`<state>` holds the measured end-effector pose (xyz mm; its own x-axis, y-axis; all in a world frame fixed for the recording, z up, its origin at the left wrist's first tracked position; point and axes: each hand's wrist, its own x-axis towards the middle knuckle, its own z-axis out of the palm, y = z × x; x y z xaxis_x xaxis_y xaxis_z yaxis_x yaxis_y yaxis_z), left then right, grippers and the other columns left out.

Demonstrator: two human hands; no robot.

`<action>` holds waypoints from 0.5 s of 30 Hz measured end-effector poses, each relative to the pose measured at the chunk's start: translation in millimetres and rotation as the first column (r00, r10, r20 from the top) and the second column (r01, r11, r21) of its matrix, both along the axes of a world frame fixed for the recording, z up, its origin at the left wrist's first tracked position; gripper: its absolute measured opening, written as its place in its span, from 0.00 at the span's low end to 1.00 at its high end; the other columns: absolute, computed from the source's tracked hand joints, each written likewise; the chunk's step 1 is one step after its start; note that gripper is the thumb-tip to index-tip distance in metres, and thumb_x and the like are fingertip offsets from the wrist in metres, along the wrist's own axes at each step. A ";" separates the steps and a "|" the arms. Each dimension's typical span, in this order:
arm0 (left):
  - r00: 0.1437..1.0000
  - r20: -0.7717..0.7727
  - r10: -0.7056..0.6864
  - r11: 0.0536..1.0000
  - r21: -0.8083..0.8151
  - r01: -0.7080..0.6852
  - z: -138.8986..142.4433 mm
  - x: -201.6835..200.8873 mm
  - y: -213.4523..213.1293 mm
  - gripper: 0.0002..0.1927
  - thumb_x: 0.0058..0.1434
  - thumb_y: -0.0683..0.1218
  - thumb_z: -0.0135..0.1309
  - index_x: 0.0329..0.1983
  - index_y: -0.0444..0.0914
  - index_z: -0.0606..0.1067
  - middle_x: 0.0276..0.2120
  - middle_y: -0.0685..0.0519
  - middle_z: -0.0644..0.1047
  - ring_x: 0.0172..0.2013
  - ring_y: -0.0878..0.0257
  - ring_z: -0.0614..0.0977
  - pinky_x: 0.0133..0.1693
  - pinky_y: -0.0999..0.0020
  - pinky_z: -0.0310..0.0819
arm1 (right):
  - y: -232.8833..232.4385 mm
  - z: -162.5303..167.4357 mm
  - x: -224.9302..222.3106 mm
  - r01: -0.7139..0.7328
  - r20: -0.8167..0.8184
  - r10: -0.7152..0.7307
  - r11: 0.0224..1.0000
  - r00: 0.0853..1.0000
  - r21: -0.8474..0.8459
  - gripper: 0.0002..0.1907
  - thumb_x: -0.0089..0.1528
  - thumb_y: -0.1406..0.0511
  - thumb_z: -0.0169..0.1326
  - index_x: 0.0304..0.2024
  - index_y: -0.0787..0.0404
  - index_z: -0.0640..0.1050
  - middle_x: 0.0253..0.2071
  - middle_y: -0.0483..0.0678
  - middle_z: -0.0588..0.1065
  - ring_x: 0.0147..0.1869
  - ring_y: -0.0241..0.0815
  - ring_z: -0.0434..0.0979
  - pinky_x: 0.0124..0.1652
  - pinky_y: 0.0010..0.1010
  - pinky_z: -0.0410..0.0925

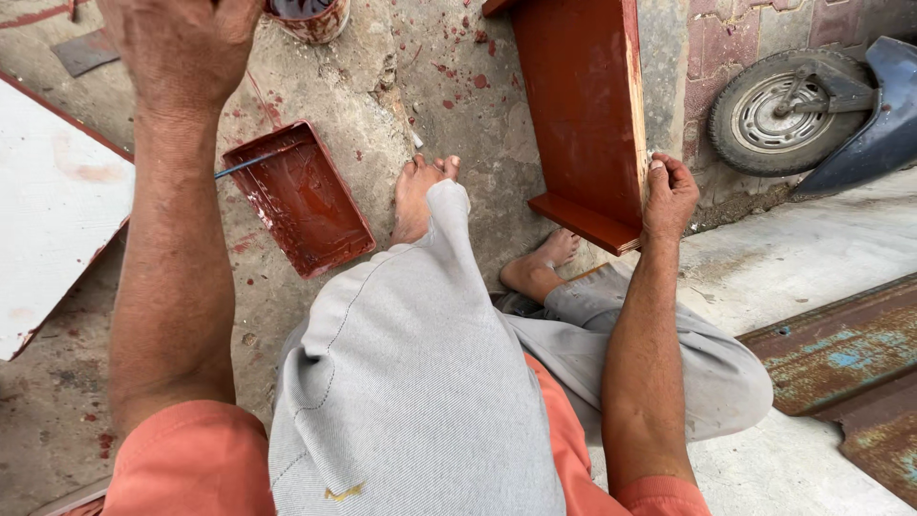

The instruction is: The person sits on the ground and paints wooden shelf brackets red using a paintbrush, dipping the brush into a paint tray. They also run a flat metal scraper along the edges of a painted piece to smooth the coating, then continue brushing paint onto the wood surfaces.

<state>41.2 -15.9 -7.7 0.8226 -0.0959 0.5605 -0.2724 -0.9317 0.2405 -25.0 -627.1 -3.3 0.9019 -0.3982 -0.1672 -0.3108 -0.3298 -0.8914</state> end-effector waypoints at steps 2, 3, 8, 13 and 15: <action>1.000 0.001 0.013 0.986 -0.168 -0.013 -5.7 -17.3 6.7 0.18 0.76 0.56 0.59 0.36 0.40 0.75 0.28 0.56 0.74 0.29 0.60 0.79 0.35 0.63 0.76 | -1.6 1.1 -1.4 -0.003 -0.007 0.003 1.000 1.000 -0.011 0.09 0.69 0.68 0.56 0.49 0.66 0.82 0.43 0.42 0.79 0.44 0.30 0.74 0.46 0.22 0.69; 0.998 -0.064 0.009 0.943 -0.331 -0.030 -7.6 -23.9 8.8 0.17 0.75 0.55 0.58 0.34 0.40 0.74 0.27 0.58 0.73 0.28 0.60 0.78 0.33 0.64 0.76 | -3.3 2.0 -2.0 -0.014 -0.007 0.013 1.000 1.000 -0.024 0.09 0.69 0.68 0.56 0.49 0.66 0.82 0.43 0.43 0.79 0.44 0.31 0.74 0.47 0.22 0.69; 0.999 -0.045 -0.018 0.458 -0.889 -0.031 -5.5 -38.0 0.9 0.15 0.72 0.54 0.63 0.42 0.38 0.74 0.32 0.53 0.78 0.32 0.58 0.83 0.32 0.63 0.83 | -2.4 4.6 -1.8 -0.013 0.006 0.013 1.000 1.000 -0.014 0.09 0.69 0.68 0.57 0.49 0.66 0.81 0.43 0.44 0.80 0.46 0.31 0.76 0.49 0.23 0.71; 0.997 0.057 -0.053 -0.026 -0.998 0.055 2.8 -38.9 -68.3 0.13 0.70 0.50 0.65 0.48 0.38 0.78 0.37 0.47 0.82 0.36 0.57 0.85 0.33 0.64 0.85 | 4.9 10.4 -1.2 0.009 -0.013 -0.009 1.000 1.000 0.001 0.10 0.69 0.67 0.57 0.50 0.66 0.82 0.43 0.44 0.80 0.45 0.32 0.77 0.48 0.24 0.71; 0.989 0.016 -0.144 -0.009 -1.000 0.015 2.2 -37.7 -117.9 0.11 0.69 0.46 0.64 0.49 0.37 0.79 0.42 0.49 0.82 0.41 0.60 0.87 0.39 0.62 0.89 | 8.6 12.0 0.6 0.025 -0.017 -0.025 1.000 1.000 0.017 0.10 0.69 0.67 0.57 0.49 0.65 0.82 0.43 0.44 0.81 0.45 0.32 0.77 0.48 0.24 0.72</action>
